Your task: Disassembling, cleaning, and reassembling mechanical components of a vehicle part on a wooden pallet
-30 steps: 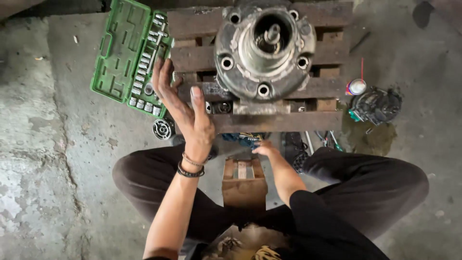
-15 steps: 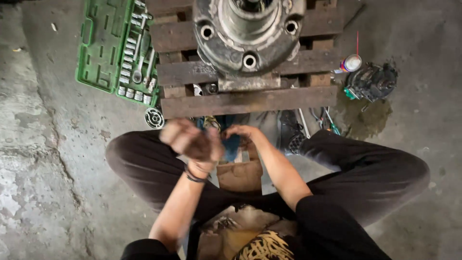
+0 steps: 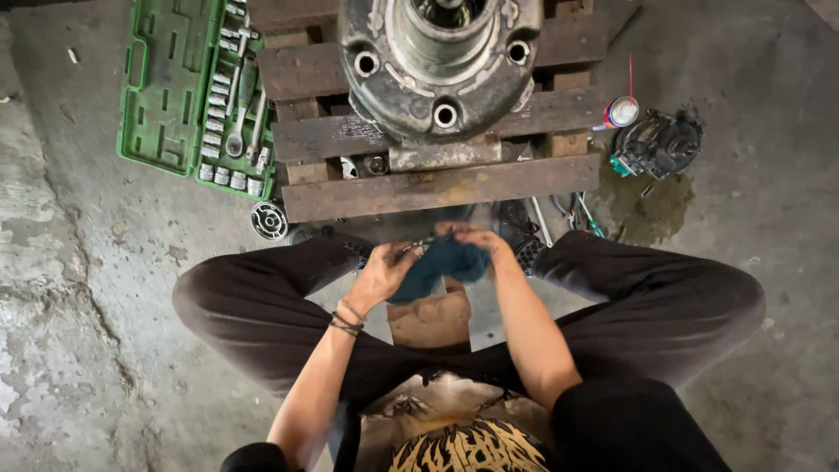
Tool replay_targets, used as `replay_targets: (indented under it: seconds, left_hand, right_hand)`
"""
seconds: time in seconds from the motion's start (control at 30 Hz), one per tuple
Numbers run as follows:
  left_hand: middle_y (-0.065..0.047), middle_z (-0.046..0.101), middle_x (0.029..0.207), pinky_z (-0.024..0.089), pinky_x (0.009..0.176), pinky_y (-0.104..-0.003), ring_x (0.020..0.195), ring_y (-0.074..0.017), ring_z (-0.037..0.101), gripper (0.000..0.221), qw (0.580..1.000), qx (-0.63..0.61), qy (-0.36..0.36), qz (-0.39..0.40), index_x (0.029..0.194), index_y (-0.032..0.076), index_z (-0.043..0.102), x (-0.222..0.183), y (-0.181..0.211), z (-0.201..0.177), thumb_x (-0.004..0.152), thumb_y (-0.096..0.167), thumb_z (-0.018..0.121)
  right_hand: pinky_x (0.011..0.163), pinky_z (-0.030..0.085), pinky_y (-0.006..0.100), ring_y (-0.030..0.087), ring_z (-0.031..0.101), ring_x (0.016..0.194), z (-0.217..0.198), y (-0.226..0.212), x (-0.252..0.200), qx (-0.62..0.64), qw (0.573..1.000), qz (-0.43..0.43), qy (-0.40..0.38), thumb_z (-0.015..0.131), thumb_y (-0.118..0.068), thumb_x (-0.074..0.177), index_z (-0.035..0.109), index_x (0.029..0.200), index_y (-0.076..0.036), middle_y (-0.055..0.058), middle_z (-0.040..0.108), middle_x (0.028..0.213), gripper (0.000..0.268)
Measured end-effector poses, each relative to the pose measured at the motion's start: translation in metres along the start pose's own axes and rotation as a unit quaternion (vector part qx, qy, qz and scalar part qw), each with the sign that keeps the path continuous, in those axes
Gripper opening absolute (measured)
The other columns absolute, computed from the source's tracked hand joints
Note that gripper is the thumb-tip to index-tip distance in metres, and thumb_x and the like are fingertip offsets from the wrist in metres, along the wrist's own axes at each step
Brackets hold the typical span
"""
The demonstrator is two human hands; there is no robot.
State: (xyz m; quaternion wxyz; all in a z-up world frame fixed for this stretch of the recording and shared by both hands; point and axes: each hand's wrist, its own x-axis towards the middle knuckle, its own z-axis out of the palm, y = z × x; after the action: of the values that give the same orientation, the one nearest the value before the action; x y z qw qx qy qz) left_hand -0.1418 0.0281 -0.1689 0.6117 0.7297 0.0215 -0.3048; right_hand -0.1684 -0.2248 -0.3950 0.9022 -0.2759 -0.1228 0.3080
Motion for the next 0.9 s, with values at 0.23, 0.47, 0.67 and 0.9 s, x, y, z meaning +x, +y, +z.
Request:
replay_targets:
  seconds: [0.23, 0.47, 0.67, 0.9]
  left_hand:
    - [-0.002, 0.064, 0.061, 0.045, 0.063, -0.031, 0.064, -0.012, 0.05, 0.02, 0.976, -0.06, 0.197, -0.063, 0.074, 0.005, 0.077, -0.012, 0.032, -0.021, 0.091, 0.013, 0.07]
    - [0.01, 0.051, 0.05, 0.034, 0.052, -0.021, 0.05, -0.0048, 0.044, 0.036, 0.981, 0.012, 0.184, -0.067, 0.056, 0.015, 0.065, -0.016, 0.049, -0.065, 0.091, 0.017, 0.075]
    - [-0.011, 0.058, 0.049, 0.043, 0.052, -0.029, 0.047, -0.0146, 0.055, 0.031, 0.971, 0.182, 0.115, -0.105, 0.057, 0.011, 0.066, -0.009, 0.005, -0.054, 0.083, 0.023, 0.077]
    - [-0.017, 0.075, 0.078, 0.057, 0.073, -0.051, 0.083, -0.0425, 0.073, 0.036, 0.928, 0.295, -0.017, -0.226, 0.08, 0.012, 0.078, -0.013, -0.046, -0.028, 0.082, 0.047, 0.071]
  right_hand:
    - [0.101, 0.057, 0.047, 0.033, 0.064, 0.112, 0.016, -0.008, 0.031, 0.001, 0.84, 0.341, 0.423, 0.088, -0.038, 0.084, 0.077, 0.115, 0.0, 0.022, 0.07, 0.12, 0.05]
    - [0.056, 0.026, 0.035, 0.014, 0.025, 0.054, -0.222, 0.1, -0.141, -0.689, 0.653, -0.185, 0.255, 0.073, -0.038, 0.094, 0.045, 0.054, -0.024, -0.006, 0.041, 0.059, 0.051]
    - [0.056, 0.033, 0.029, 0.006, 0.032, 0.055, -0.118, -0.027, -0.128, -0.666, 0.693, -0.025, 0.277, 0.044, -0.015, 0.11, 0.029, 0.077, -0.02, -0.007, 0.035, 0.072, 0.036]
    - [0.054, 0.033, 0.028, 0.005, 0.032, 0.053, -0.108, -0.056, -0.028, -0.629, 0.724, 0.075, 0.273, 0.045, -0.018, 0.109, 0.034, 0.08, -0.02, -0.008, 0.035, 0.071, 0.031]
